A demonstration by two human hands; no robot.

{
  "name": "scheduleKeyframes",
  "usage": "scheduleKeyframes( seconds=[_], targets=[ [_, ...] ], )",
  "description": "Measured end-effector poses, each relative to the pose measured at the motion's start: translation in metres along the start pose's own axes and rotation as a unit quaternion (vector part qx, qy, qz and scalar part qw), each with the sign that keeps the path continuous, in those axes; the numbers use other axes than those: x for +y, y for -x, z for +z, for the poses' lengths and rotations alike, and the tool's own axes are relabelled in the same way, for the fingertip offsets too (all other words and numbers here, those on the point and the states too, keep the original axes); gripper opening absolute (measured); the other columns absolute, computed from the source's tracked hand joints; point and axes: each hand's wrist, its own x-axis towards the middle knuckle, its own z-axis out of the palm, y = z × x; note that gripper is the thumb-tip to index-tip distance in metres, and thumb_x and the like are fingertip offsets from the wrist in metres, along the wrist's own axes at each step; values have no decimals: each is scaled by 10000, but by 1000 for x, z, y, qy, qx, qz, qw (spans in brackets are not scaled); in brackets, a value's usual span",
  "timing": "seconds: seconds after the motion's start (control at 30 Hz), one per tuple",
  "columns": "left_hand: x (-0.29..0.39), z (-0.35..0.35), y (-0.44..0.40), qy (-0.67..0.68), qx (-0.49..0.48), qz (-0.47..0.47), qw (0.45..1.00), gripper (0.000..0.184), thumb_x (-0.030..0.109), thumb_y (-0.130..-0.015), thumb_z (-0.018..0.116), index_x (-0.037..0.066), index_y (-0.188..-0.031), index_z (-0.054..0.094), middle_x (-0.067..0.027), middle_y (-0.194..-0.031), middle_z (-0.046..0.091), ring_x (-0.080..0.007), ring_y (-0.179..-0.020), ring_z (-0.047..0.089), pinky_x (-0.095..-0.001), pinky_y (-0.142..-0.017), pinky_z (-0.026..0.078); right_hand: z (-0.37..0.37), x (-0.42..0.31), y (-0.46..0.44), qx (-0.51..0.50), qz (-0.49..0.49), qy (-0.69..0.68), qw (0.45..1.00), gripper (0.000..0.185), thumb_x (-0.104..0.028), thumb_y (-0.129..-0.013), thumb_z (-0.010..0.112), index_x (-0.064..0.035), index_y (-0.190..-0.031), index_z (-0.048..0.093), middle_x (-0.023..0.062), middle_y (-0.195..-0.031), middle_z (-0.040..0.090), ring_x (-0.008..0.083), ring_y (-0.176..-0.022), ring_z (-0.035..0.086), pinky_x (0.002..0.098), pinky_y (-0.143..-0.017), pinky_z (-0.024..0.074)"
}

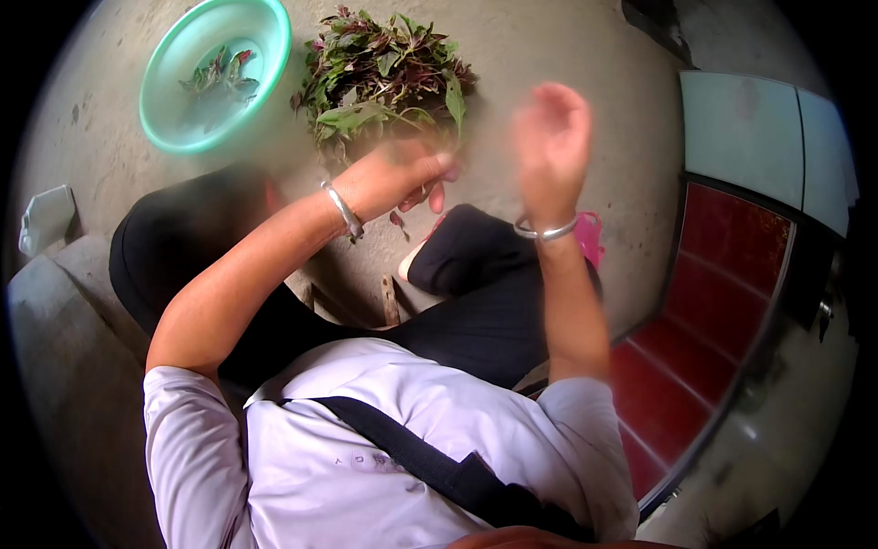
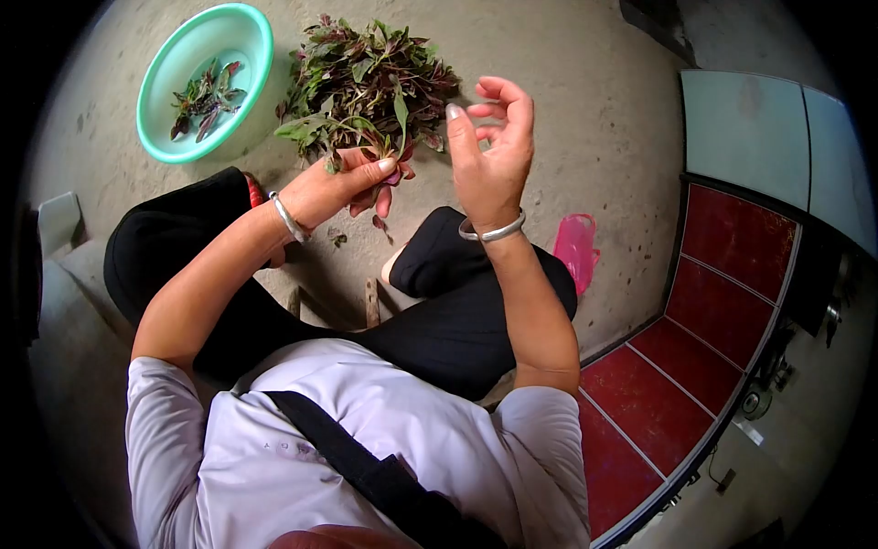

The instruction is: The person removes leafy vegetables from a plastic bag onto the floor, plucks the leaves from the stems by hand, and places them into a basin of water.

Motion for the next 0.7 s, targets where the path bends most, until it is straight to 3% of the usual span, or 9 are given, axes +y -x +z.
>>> scheduleKeyframes(
  seconds=[0.07, 0.17, 0.3, 0.53, 0.7],
  targets=[
    [2, 1, 1, -10, -2, -16, 1000, 316, 308, -904, 424, 38, -901, 588, -28, -576, 564, -44, -445, 371, -186, -423, 308, -7, -7, -7, -22, -119, 104, 987, 211, -7, -708, 601, -37, -915, 568, 59, -873, 528, 144, -747, 506, 253, -635, 420],
    [4, 4, 2, -24, -8, -21, 999, 320, 309, -901, 430, 37, -831, 584, -27, -557, 560, -46, -438, 363, -193, -415, 299, -2, -14, -4, -147, -175, 117, 966, 198, -12, -686, 605, -37, -882, 588, 77, -862, 536, 180, -742, 514, 275, -655, 424],
    [8, 8, 4, -57, -17, -11, 998, 317, 304, -894, 442, 48, -766, 578, -24, -552, 560, -45, -442, 362, -201, -415, 292, 13, -9, 4, -197, -133, 135, 962, 244, -57, -644, 634, -39, -885, 597, 87, -840, 536, 235, -783, 512, 314, -709, 427],
    [14, 13, 9, -121, -3, -44, 992, 333, 287, -874, 475, 62, -653, 584, 4, -523, 544, -40, -447, 367, -211, -419, 291, 18, 3, 9, -215, -183, 190, 940, 130, -54, -622, 637, -57, -748, 607, 54, -754, 529, 223, -721, 510, 323, -656, 418],
    [18, 12, 12, -97, -10, -63, 993, 294, 262, -877, 472, 49, -728, 611, 6, -494, 531, -39, -433, 372, -210, -413, 299, 14, 7, 7, -177, -208, 189, 943, 77, -35, -623, 632, -63, -692, 613, 32, -713, 529, 210, -675, 515, 315, -631, 404]
  ],
)
